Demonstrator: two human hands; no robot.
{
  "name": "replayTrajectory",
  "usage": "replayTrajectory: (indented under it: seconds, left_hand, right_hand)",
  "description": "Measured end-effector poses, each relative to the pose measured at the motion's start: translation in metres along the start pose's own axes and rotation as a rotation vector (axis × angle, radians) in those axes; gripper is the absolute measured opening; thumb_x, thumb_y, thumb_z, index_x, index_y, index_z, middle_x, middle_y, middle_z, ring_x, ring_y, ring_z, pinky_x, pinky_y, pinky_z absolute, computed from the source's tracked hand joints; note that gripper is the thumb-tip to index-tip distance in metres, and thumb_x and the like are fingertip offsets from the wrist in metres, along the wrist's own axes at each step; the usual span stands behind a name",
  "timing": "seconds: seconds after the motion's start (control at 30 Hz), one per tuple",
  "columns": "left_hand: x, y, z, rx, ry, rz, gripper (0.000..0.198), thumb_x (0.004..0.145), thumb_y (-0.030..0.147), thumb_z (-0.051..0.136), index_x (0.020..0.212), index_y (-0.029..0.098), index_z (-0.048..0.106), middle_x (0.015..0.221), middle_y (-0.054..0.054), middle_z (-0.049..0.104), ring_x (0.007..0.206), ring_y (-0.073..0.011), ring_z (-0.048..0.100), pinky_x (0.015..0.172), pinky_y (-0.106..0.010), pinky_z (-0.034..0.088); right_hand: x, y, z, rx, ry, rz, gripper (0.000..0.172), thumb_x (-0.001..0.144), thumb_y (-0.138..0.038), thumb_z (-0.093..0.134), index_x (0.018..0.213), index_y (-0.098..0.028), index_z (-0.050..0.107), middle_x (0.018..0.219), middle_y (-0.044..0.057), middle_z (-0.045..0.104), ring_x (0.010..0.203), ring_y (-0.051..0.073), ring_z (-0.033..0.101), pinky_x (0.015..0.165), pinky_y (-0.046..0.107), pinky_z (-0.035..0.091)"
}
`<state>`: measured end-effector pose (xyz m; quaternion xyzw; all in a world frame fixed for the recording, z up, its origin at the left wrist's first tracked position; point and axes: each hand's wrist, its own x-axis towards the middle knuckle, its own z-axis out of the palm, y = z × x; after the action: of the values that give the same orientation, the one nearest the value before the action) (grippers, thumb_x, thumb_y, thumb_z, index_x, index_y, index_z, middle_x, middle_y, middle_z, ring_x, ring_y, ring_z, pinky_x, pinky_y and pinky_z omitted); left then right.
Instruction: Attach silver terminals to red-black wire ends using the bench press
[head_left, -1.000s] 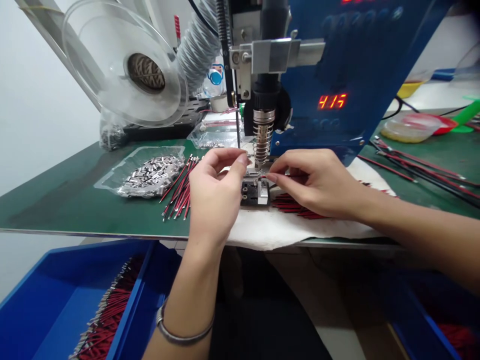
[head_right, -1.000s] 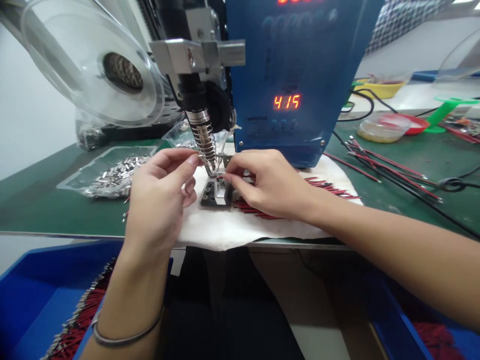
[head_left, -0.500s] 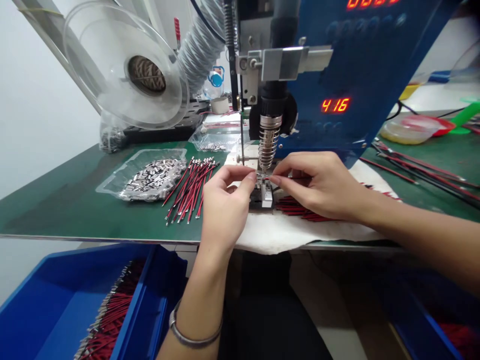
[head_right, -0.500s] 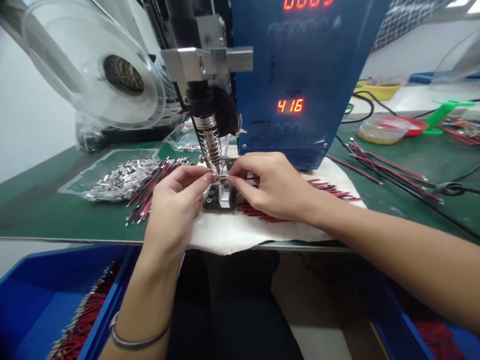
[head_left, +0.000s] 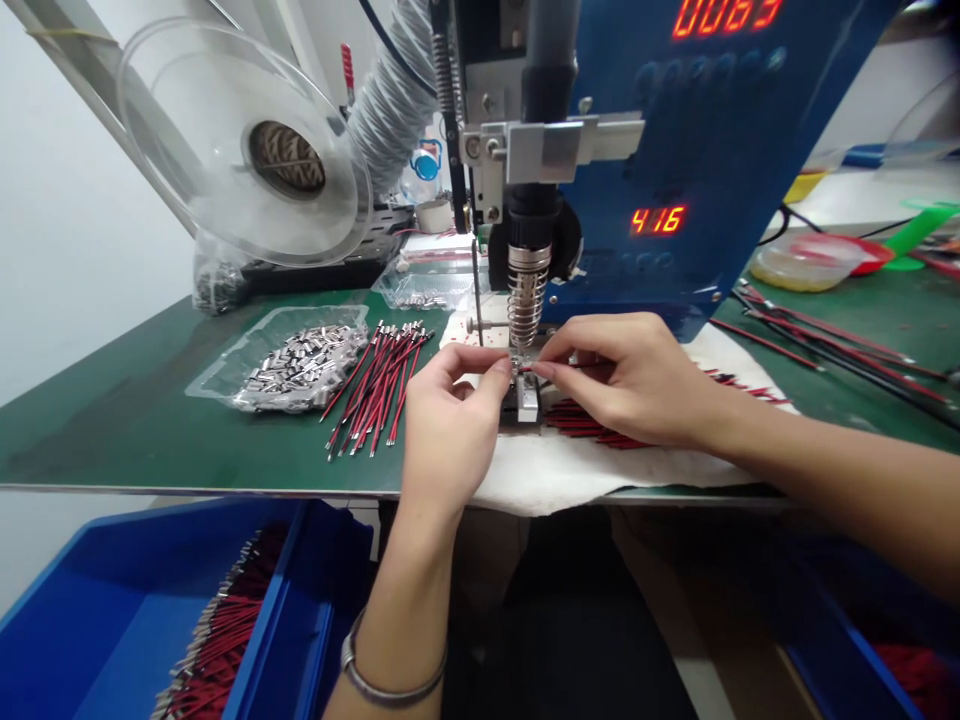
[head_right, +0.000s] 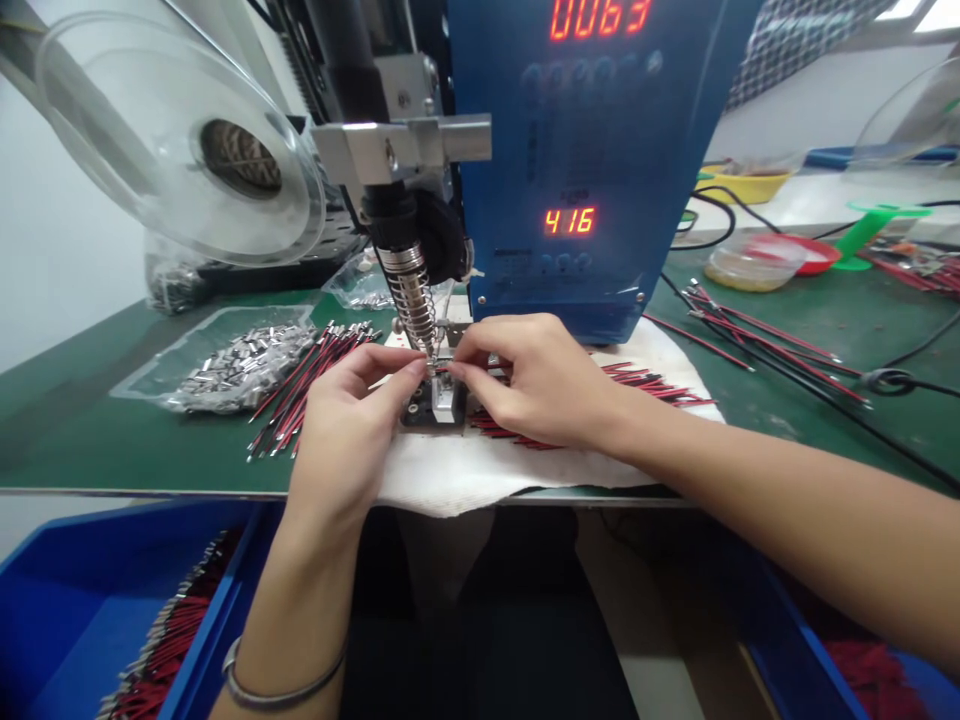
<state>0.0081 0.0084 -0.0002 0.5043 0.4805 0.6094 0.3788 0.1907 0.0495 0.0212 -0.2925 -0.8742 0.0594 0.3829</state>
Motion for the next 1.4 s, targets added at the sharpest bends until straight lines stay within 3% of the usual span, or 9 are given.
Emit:
replayTrajectory:
  seconds: [0.5, 0.73, 1.13, 1.4]
  left_hand:
    - [-0.0011, 0.0062, 0.0012, 0.013, 0.011, -0.034, 0.009, 0.082, 0.025, 0.075, 0.081, 0.018, 0.070, 0.079, -0.001, 0.069, 0.066, -0.0120, 0.057, 0.056, -0.024, 0.040]
    - [-0.0024, 0.0080, 0.0032, 0.008, 0.013, -0.051, 0.010, 0.080, 0.024, 0.075, 0.078, 0.018, 0.068, 0.073, 0.002, 0.064, 0.053, -0.0073, 0.042, 0.053, -0.023, 0.035]
    - [-0.0020, 0.0053, 0.0018, 0.064, 0.012, -0.011, 0.008, 0.082, 0.024, 0.074, 0.080, 0.018, 0.070, 0.077, 0.000, 0.069, 0.058, -0.0092, 0.049, 0.056, -0.024, 0.040]
    - [-0.0014, 0.0034, 0.0008, 0.025, -0.011, -0.019, 0.008, 0.085, 0.024, 0.074, 0.082, 0.018, 0.069, 0.077, 0.002, 0.067, 0.050, -0.0046, 0.036, 0.050, -0.023, 0.031]
  right_hand:
    - [-0.0017, 0.0000, 0.0016, 0.015, 0.007, 0.005, 0.010, 0.090, -0.019, 0.066, 0.082, -0.020, 0.070, 0.071, -0.002, 0.070, 0.052, 0.011, 0.053, 0.050, 0.028, 0.039]
    - [-0.0014, -0.0006, -0.0002, 0.014, 0.004, 0.053, 0.011, 0.090, -0.021, 0.066, 0.079, -0.024, 0.069, 0.073, 0.001, 0.072, 0.054, 0.015, 0.056, 0.049, 0.032, 0.040]
    - [-0.0023, -0.0013, 0.0001, 0.007, 0.004, 0.045, 0.012, 0.091, -0.022, 0.065, 0.080, -0.024, 0.069, 0.072, 0.001, 0.071, 0.052, 0.014, 0.053, 0.050, 0.033, 0.040]
    - [-0.0025, 0.0007, 0.0006, 0.013, 0.006, 0.024, 0.011, 0.090, -0.018, 0.065, 0.080, -0.021, 0.071, 0.072, 0.000, 0.071, 0.052, 0.013, 0.053, 0.053, 0.031, 0.040]
